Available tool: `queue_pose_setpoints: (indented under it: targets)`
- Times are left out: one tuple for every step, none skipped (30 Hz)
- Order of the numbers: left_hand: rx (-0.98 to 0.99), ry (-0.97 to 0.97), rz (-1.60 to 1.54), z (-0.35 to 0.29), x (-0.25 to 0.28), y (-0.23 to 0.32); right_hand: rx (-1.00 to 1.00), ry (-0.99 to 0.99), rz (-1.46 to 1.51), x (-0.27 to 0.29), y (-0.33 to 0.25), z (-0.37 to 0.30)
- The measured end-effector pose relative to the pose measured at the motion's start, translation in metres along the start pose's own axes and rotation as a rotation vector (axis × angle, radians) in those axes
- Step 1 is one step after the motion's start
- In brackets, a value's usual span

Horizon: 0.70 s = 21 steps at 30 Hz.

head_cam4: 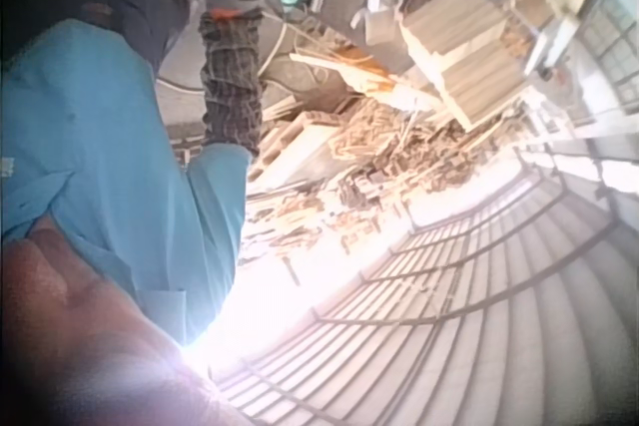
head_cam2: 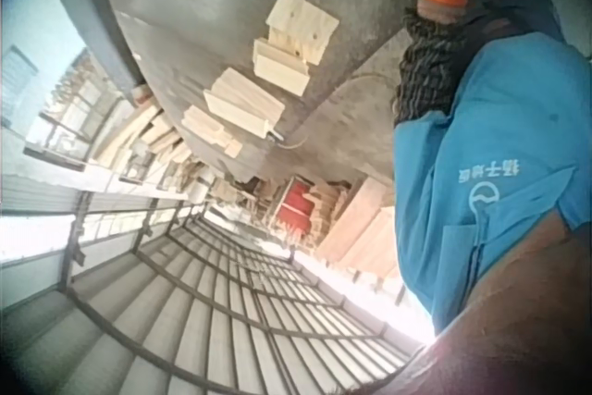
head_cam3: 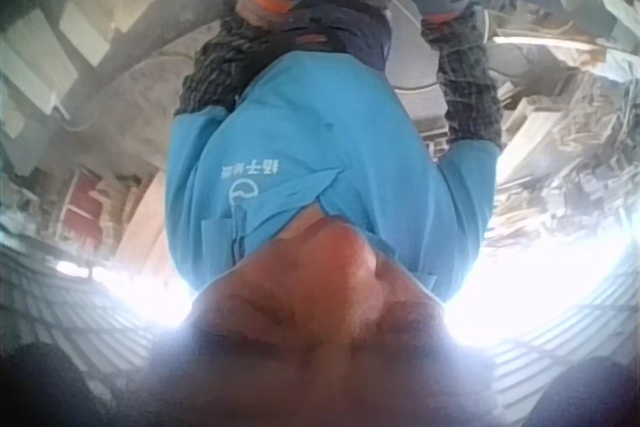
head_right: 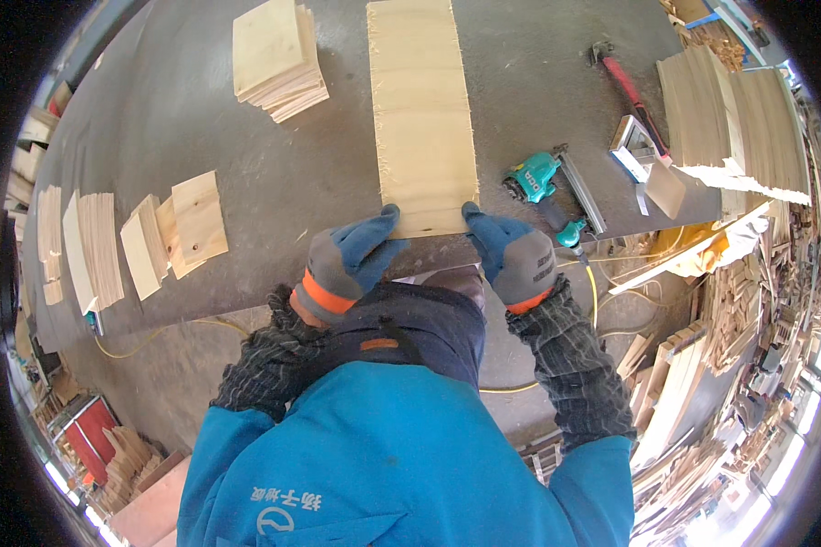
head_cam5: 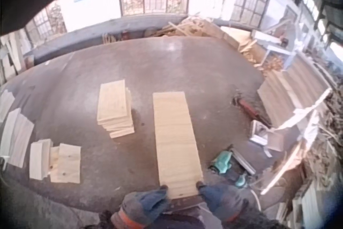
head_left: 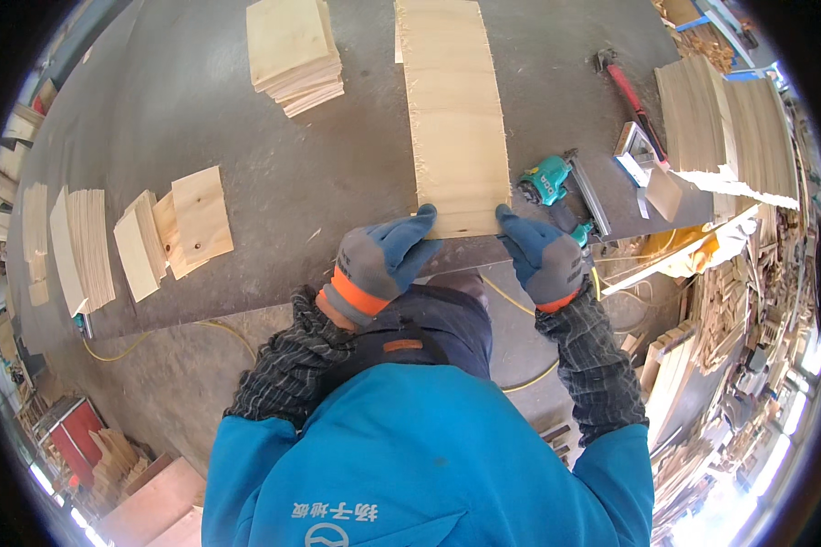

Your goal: Assembling and stacking wooden boxes using a pneumatic nail gun and a hammer in a woodworking shop.

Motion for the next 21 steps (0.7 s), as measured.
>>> queue_pose_setpoints:
  targets:
    - [0.023,-0.035,-0.003,0.001,-0.002,-0.001,0.007,-0.002,-0.033,0.000,-0.002,-0.001]
    - [0.018,-0.036,-0.005,0.001,-0.003,0.000,0.004,0.001,-0.036,0.000,-0.002,-0.001]
    - [0.001,-0.011,0.020,0.001,-0.002,0.001,-0.007,0.005,-0.023,0.001,-0.002,-0.001]
    - [-0.016,0.014,0.044,0.001,-0.001,0.003,-0.018,0.008,-0.010,0.001,-0.001,-0.001]
    - [-0.019,0.014,0.045,0.002,-0.002,0.002,-0.019,0.011,-0.012,0.002,-0.001,0.000]
    - [-0.035,0.031,0.087,0.002,-0.003,0.004,-0.010,0.008,-0.015,0.002,-0.002,0.000]
    - [-0.050,0.047,0.129,0.002,-0.004,0.006,-0.001,0.004,-0.018,0.002,-0.003,0.000]
    - [-0.052,0.047,0.128,0.001,-0.004,0.006,-0.002,0.006,-0.020,0.004,-0.004,0.000]
    - [-0.055,0.049,0.130,0.001,-0.004,0.006,-0.025,-0.022,-0.014,0.003,-0.005,0.000]
    - [-0.058,0.051,0.132,0.000,-0.004,0.007,-0.049,-0.050,-0.007,0.001,-0.004,0.000]
    - [-0.060,0.050,0.131,0.001,-0.004,0.006,-0.050,-0.049,-0.008,0.001,-0.003,0.000]
    - [-0.063,0.058,0.130,0.001,-0.004,0.006,-0.022,-0.022,-0.011,0.003,-0.004,0.000]
    - [-0.066,0.067,0.129,0.002,-0.002,0.006,0.008,0.004,-0.013,0.005,-0.005,0.000]
    - [-0.066,0.069,0.130,0.002,-0.001,0.006,0.009,0.004,-0.014,0.006,-0.001,-0.002]
    - [-0.078,0.058,0.143,0.003,0.000,0.008,0.038,0.056,0.030,0.015,0.004,-0.007]
    - [-0.088,0.050,0.158,0.003,0.001,0.009,0.069,0.107,0.076,0.023,0.010,-0.013]
    - [-0.086,0.054,0.161,0.002,0.002,0.007,0.074,0.105,0.076,0.025,0.020,-0.016]
    - [-0.093,0.053,0.160,0.003,0.001,0.007,-0.211,0.140,0.154,0.028,0.060,-0.022]
    - [-0.096,0.052,0.164,0.003,0.001,0.007,-0.492,0.171,0.235,0.025,0.099,-0.035]
    - [-0.096,0.052,0.162,0.003,0.001,0.008,-0.494,0.171,0.233,0.017,0.118,-0.039]
    - [-0.096,0.056,0.162,0.004,0.001,0.009,-0.522,0.166,0.004,0.007,0.141,-0.045]
Point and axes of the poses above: each hand's wrist, its own z-axis towards the middle knuckle, its own x-axis out of the back of the hand, y = z × x, the point moved 9 cm from there along z, towards the middle knuckle, and after that the axes turned 7 degrees about -y, right-handed, at the moved point
